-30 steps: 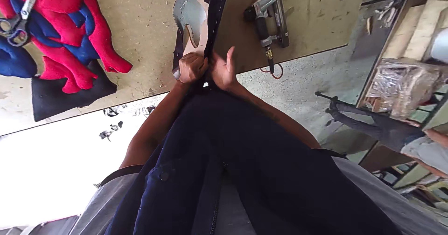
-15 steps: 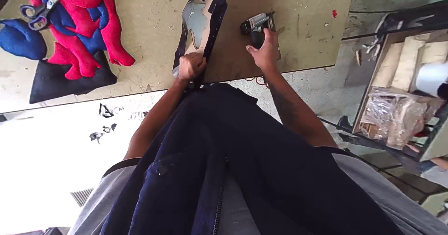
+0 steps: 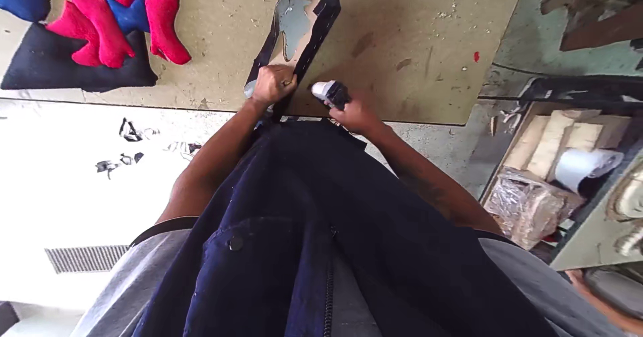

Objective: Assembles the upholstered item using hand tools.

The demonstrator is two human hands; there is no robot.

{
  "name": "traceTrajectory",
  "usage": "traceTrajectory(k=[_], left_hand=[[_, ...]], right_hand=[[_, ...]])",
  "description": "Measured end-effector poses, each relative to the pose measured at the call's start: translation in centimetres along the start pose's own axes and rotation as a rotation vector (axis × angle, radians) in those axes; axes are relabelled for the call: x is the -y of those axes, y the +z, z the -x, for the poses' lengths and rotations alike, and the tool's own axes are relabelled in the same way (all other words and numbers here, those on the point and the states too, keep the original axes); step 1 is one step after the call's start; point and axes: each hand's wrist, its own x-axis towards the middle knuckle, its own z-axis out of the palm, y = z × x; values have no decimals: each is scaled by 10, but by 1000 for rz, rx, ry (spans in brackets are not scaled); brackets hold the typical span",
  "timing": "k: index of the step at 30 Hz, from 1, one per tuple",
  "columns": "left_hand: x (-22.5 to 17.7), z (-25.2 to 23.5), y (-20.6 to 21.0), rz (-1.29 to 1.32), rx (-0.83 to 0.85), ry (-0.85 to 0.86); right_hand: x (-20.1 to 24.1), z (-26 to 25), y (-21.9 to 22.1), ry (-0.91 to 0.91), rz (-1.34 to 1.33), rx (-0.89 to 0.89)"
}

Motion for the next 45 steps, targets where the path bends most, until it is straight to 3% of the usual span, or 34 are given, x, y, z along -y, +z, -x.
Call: traceTrajectory(k=[2, 7, 14, 27, 31, 35, 39, 42, 45], left_hand=[[0, 0, 2, -1, 8, -6], [-1, 0, 0, -18, 14, -3], [-4, 0, -2, 0, 49, 6], [-2, 0, -2, -2, 27, 1], [-10, -12, -17, 134, -2, -156], [-24, -32, -46, 495, -253, -355], [-21, -18, -64, 718, -407, -524], [-17, 15, -62, 774, -459, -680], [-38, 64, -72, 643, -387, -931]], right_hand=[[13, 3, 14, -129, -3, 3], [24, -8, 30, -152, 87, 38], [40, -10, 32, -101, 217, 73], [31, -22, 6, 70, 98, -125], [2, -23, -17, 234, 179, -291], [-41, -25, -35, 291, 280, -386], [-70, -21, -25, 202, 286, -359], [-66, -38, -7, 130, 278, -328], [-8, -50, 17, -74, 202, -277]])
